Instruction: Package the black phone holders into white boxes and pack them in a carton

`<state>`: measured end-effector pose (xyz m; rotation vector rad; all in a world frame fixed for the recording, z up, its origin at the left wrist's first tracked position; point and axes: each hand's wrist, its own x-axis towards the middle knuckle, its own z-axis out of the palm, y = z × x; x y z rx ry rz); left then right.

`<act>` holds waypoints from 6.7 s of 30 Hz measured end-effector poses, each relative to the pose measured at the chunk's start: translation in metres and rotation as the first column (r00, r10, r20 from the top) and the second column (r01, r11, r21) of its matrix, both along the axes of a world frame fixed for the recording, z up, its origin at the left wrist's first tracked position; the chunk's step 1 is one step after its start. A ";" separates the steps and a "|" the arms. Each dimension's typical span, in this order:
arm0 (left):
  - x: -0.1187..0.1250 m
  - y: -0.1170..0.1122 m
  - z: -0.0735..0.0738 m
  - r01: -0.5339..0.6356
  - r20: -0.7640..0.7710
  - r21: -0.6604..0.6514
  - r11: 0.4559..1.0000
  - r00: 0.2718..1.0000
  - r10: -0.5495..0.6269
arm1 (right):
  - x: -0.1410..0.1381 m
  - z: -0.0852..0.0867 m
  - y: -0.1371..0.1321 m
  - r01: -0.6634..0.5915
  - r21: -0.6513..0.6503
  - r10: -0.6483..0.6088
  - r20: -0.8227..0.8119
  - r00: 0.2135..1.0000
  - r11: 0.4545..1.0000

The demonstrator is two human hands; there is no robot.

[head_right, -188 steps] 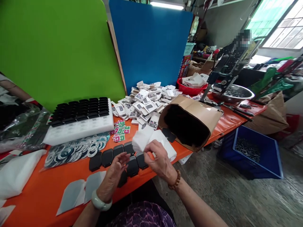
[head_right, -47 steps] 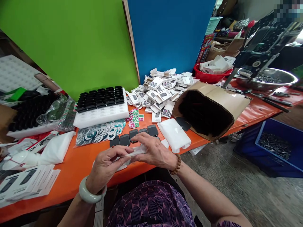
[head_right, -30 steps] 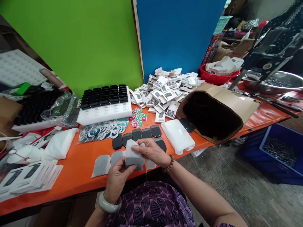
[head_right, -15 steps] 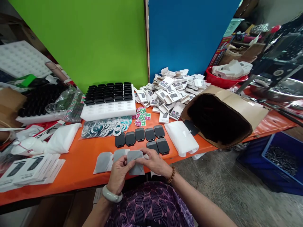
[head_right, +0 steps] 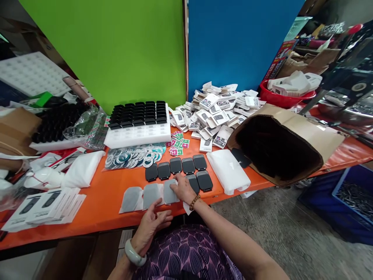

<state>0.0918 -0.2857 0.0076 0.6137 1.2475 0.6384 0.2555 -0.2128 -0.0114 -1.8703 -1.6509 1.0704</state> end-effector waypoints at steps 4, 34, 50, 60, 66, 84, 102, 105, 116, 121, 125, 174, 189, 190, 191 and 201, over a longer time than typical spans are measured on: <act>-0.002 0.001 -0.004 0.045 -0.041 0.040 0.998 0.998 -0.043 | -0.010 0.002 -0.004 -0.171 0.051 0.160 0.177 0.971 0.984; 0.071 0.040 0.031 0.160 -0.057 0.467 0.870 0.987 -0.151 | 0.030 0.064 -0.048 0.177 -0.179 -0.201 -0.973 0.115 0.968; 0.055 0.045 0.045 0.242 -0.296 0.585 0.774 0.952 -0.074 | 0.064 0.053 -0.054 0.132 0.014 -0.055 -0.859 0.509 0.991; 0.055 0.045 0.054 0.269 -0.400 0.684 0.678 0.916 0.040 | 0.060 0.049 -0.057 0.192 0.073 -0.015 -0.908 0.419 0.979; 0.055 0.041 0.053 0.225 -0.233 0.619 0.753 0.968 -0.097 | 0.053 0.047 -0.058 0.238 0.025 -0.066 -0.928 0.367 0.971; 0.041 0.050 0.055 0.236 -0.209 0.533 0.812 0.967 -0.144 | 0.064 0.048 -0.054 0.003 0.035 0.033 -0.953 0.300 0.999; 0.052 0.022 0.037 0.081 0.252 0.045 0.996 0.963 -0.090 | 0.052 0.013 -0.096 -0.024 0.015 0.028 -0.695 0.719 1.000; 0.041 0.029 0.036 0.331 0.081 0.147 0.932 0.935 -0.345 | 0.068 0.014 -0.090 -0.071 0.096 0.113 -0.560 0.821 0.993; 0.028 0.039 0.028 0.868 -0.791 0.334 0.368 0.470 -0.392 | 0.091 0.028 -0.005 -0.483 0.115 0.393 0.435 0.810 0.868; 0.030 0.039 0.023 0.913 -0.832 0.278 0.298 0.384 -0.399 | 0.083 0.034 0.008 -0.526 0.005 0.455 0.495 0.740 0.850; 0.031 0.041 0.021 0.895 -0.809 0.317 0.313 0.427 -0.404 | 0.090 0.032 0.006 -0.498 0.092 0.450 0.314 0.836 0.862; 0.052 0.014 0.038 0.286 -0.398 0.610 0.739 0.917 -0.027 | 0.053 0.047 -0.043 0.193 -0.001 -0.113 -0.816 0.567 0.981; 0.048 0.026 0.030 0.134 -0.077 0.353 0.926 0.990 -0.114 | 0.059 0.069 -0.069 -0.078 0.449 0.214 -0.260 0.942 0.890; 0.049 0.027 0.028 0.111 -0.057 0.348 0.931 0.994 -0.097 | 0.057 0.061 -0.071 -0.076 0.386 0.212 -0.324 0.922 0.919; 0.051 0.027 0.025 0.088 -0.034 0.335 0.938 0.996 -0.081 | 0.056 0.052 -0.072 -0.048 0.322 0.182 -0.401 0.898 0.946; 0.047 0.023 0.000 0.089 0.052 0.068 0.994 0.994 -0.093 | 0.068 0.001 -0.022 0.087 0.099 -0.045 -0.363 0.931 0.991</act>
